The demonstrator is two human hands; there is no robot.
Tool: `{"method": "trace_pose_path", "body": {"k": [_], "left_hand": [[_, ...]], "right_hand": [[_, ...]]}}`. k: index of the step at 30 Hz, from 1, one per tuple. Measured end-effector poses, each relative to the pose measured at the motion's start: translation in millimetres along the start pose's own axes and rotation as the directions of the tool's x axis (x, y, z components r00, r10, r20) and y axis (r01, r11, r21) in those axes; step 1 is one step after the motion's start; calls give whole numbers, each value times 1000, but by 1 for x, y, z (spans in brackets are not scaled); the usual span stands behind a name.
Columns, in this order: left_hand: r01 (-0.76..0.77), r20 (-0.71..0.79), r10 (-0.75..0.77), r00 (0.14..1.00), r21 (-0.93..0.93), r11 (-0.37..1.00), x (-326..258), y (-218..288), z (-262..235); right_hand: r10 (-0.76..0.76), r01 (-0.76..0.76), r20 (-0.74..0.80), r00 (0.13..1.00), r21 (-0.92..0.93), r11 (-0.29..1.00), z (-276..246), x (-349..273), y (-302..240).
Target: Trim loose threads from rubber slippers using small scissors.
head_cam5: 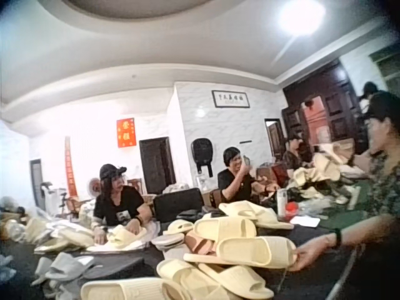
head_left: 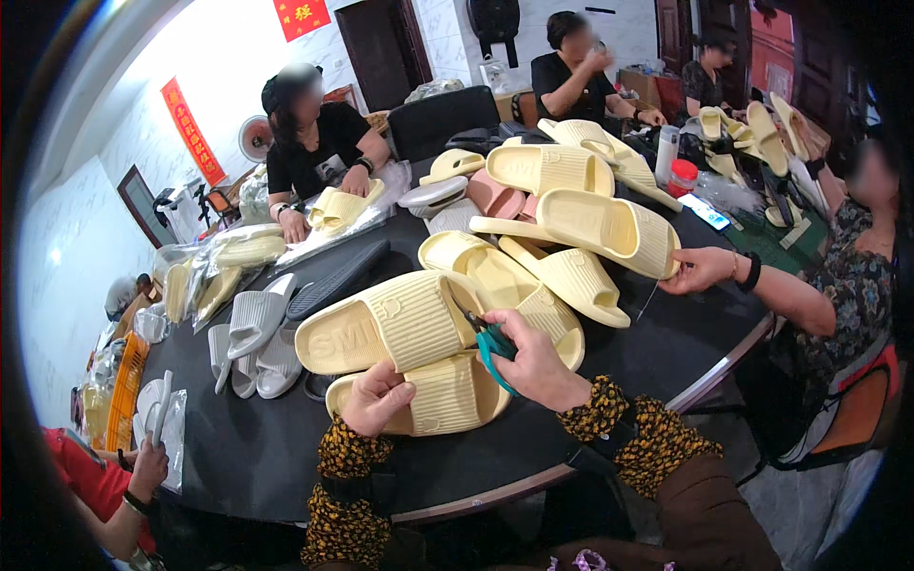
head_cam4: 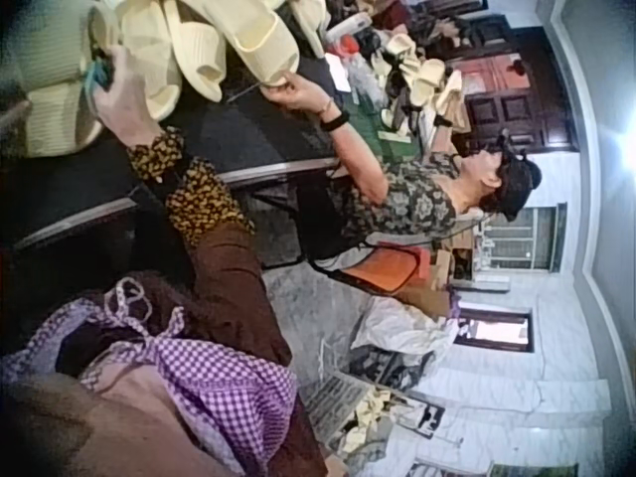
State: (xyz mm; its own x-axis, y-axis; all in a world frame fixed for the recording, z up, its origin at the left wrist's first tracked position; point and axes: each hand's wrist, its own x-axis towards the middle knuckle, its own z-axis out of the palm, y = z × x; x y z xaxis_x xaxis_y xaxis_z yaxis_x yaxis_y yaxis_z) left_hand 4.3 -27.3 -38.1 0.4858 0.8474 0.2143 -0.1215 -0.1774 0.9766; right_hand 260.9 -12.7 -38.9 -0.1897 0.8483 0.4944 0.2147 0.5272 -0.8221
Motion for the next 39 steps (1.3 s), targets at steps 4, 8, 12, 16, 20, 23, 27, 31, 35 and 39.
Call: {"method": "trace_pose_path", "body": {"k": [4,8,12,16,20,23,27,31,35,39], "left_hand": [[-4,-4,3,1000,-14,1000,1,4,5],[3,-2,-4,1000,-45,999,2,3,4],[-9,2,9,1000,-54,999,2,2,2],[0,-11,-1,1000,-72,997,1,0,1],[-2,-52,-3,999,-91,996,3,2,8],[20,-87,-27,996,-87,996,1,2,6],[8,-97,-18,995,-106,994,3,1,6],[24,-133,-38,990,-106,994,2,0,8],[59,-148,-73,986,-100,993,2,1,9],[132,-170,-134,976,-24,991,-2,4,7]], "right_hand": [[-6,6,3,1000,6,1000,-1,-1,-1],[11,-11,1,1000,8,1000,-1,-1,-1],[13,-13,4,1000,22,1000,0,-1,-1],[32,-32,17,999,12,999,0,-1,-3],[35,-35,6,999,5,999,0,-2,-1],[28,-28,7,1000,8,1000,1,-2,-4],[18,-18,0,1000,15,1000,2,-3,-2],[44,-44,24,999,16,999,0,-4,-8],[25,-25,8,1000,41,999,0,-5,-4],[17,-18,15,1000,27,999,2,-5,-2]]}}
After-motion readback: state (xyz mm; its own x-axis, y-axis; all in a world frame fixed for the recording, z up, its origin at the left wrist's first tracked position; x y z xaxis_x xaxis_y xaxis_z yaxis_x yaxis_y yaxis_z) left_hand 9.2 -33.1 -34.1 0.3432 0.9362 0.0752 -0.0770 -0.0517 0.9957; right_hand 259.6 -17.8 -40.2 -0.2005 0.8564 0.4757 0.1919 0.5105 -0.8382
